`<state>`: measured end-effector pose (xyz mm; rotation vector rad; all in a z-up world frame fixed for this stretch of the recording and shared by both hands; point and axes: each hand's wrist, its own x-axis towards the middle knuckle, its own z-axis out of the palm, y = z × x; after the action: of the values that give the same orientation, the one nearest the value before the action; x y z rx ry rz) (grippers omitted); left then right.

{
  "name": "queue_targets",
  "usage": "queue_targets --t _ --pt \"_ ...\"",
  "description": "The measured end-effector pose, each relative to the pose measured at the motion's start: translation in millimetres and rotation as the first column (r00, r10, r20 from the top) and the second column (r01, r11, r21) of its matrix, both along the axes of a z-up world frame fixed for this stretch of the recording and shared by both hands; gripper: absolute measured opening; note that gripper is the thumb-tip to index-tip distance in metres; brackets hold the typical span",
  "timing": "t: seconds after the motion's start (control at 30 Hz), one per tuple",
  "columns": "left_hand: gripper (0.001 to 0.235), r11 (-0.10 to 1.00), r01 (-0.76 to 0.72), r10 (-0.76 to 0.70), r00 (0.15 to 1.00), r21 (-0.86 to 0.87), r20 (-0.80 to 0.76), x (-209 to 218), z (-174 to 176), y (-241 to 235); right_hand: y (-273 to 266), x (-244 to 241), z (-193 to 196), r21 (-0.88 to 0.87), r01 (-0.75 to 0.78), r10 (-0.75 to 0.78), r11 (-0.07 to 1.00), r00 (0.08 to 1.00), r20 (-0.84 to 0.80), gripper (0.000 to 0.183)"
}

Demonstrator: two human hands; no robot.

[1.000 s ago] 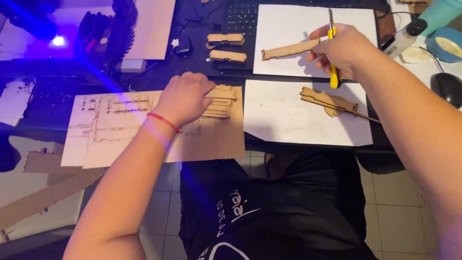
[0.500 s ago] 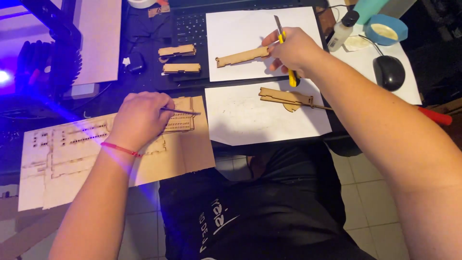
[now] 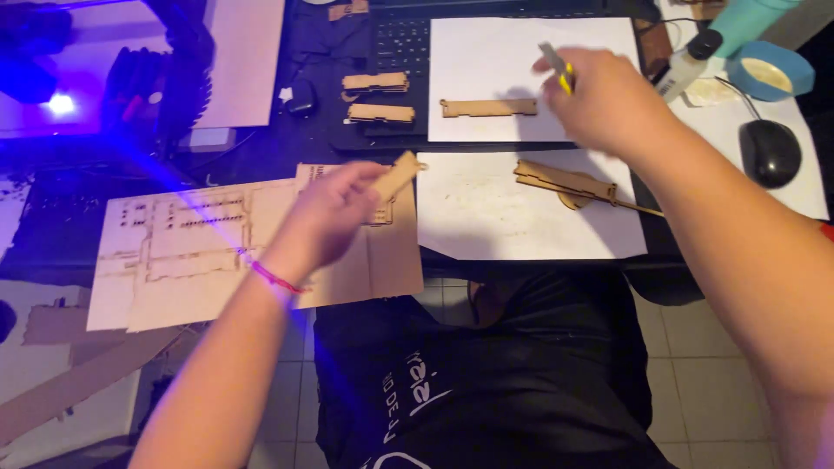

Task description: Cleaning and refining the edges of laser-cut wooden pieces using a utility knife.

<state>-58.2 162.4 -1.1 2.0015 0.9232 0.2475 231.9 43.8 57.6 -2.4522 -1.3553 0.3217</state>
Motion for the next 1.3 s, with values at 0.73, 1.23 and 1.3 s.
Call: queue_targets --t 0.73,1.23,1.3 --pt "0.026 0.610 -0.027 -0.195 0.963 0.792 0.184 47.8 -43.0 -82.1 -109.2 -68.0 -32.3 0.039 -0.070 0.080 0.997 0.931 -0.356 0.040" --pt "0.033 0.128 0.103 -0.049 0.994 0.986 -0.097 61.7 -32.5 -90.4 -92.7 -84.3 -39.7 -0.215 -0.112 0.033 0.970 0.939 -0.342 0.044" --pt "0.033 0.140 0.123 -0.041 0.992 0.982 -0.118 61.2 -29.0 -90.7 -92.0 -82.3 -39.6 -0.219 -0.109 0.027 0.970 0.938 -0.345 0.044"
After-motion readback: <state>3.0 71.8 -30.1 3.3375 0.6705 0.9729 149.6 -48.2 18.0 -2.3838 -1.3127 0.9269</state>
